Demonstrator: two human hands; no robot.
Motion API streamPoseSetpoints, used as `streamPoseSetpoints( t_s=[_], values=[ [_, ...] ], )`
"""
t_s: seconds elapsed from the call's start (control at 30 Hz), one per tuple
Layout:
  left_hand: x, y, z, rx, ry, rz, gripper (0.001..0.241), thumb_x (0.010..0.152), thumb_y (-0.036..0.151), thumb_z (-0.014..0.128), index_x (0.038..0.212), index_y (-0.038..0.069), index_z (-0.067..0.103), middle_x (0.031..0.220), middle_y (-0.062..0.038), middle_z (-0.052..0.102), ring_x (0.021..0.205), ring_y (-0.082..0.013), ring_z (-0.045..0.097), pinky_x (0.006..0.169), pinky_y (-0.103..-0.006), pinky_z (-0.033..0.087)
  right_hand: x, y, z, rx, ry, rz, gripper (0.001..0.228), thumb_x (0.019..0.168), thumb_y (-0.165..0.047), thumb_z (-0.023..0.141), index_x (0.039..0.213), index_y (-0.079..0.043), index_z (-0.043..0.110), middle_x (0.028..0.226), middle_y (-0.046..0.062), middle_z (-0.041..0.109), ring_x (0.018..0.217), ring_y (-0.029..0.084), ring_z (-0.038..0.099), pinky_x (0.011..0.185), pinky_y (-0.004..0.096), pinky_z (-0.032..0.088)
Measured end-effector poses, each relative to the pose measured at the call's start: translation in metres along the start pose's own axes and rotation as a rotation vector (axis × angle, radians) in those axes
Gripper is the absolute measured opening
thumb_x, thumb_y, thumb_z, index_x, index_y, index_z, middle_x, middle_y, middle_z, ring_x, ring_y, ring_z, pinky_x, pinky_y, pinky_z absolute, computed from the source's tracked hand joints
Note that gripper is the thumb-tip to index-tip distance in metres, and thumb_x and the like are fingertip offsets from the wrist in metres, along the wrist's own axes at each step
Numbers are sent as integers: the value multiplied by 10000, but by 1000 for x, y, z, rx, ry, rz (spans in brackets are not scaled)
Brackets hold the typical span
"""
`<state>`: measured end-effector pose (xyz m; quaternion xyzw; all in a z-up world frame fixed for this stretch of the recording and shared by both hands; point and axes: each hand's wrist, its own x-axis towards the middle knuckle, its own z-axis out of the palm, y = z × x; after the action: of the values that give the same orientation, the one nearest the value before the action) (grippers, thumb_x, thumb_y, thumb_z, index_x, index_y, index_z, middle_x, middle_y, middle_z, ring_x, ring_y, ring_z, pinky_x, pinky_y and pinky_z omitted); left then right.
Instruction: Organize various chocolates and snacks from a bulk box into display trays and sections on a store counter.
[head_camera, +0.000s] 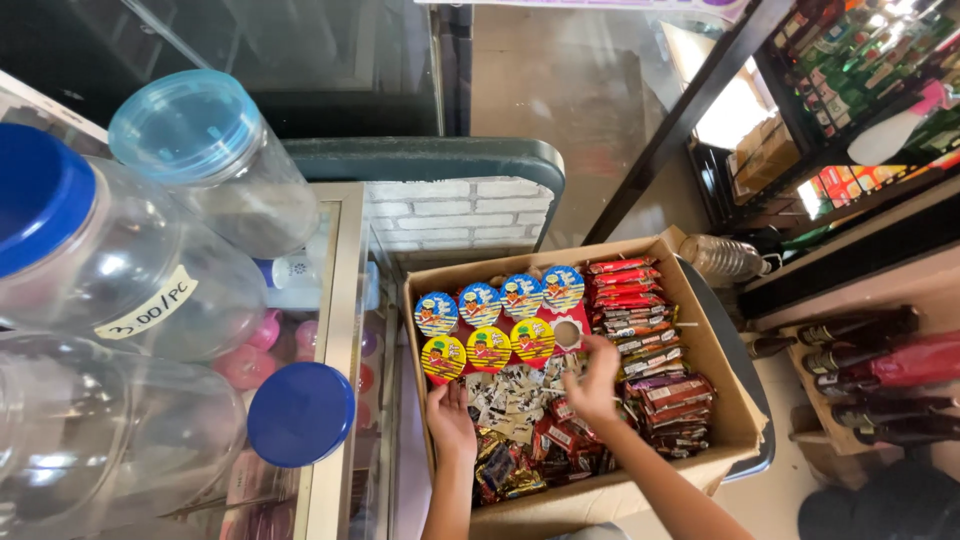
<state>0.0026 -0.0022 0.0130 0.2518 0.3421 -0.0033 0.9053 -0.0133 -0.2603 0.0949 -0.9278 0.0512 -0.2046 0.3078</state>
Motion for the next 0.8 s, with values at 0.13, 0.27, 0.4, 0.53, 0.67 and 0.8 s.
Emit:
streamPoseSetpoints(
  t_s=[0.13,0.27,0.4,0.53,0.67,0.8],
  values=[
    [-22,9,26,-128,22,1,319,867,247,674,1137,85,620,1110,-12,645,1049,-162,603,1009,-357,467,18,44,-10,99,53,187,447,982,-308,589,1334,-46,496,1234,128,558,1126,263,546,993,428,466],
    [-25,13,36,-133,45,27,406,879,391,699,1154,105,610,1108,-15,624,1013,-169,574,977,-363,448,47,71,9,308,-165,522,464,1023,-370,554,1306,-2,540,1074,96,674,956,213,650,880,395,510],
    [-8,-1,19,-87,75,34,420,924,427,690,1164,97,592,1078,-21,605,1026,-177,572,1018,-365,458,59,96,37,603,-252,834,467,1034,-402,510,1255,-5,613,1010,110,657,884,207,615,796,432,541],
    [10,-15,-4,-66,101,-13,374,984,434,587,1194,125,593,1058,-9,601,998,-175,581,1019,-377,465,62,106,50,499,-246,672,469,1087,-407,470,1150,20,653,1003,138,704,907,203,626,836,364,494],
    [32,-25,-27,-8,124,-49,384,1017,411,547,1248,107,589,1111,-21,613,1051,-196,622,1075,-394,477,65,87,42,647,-218,752,399,1076,-374,464,1148,-15,624,1037,92,678,957,168,593,860,334,471],
    [40,-20,-20,106,89,-83,384,1026,403,525,1285,126,583,1234,-10,643,1119,-191,617,1056,-392,452,61,89,40,793,-219,759,354,1085,-338,468,1152,-24,616,1017,81,666,938,158,575,849,325,472]
  ],
)
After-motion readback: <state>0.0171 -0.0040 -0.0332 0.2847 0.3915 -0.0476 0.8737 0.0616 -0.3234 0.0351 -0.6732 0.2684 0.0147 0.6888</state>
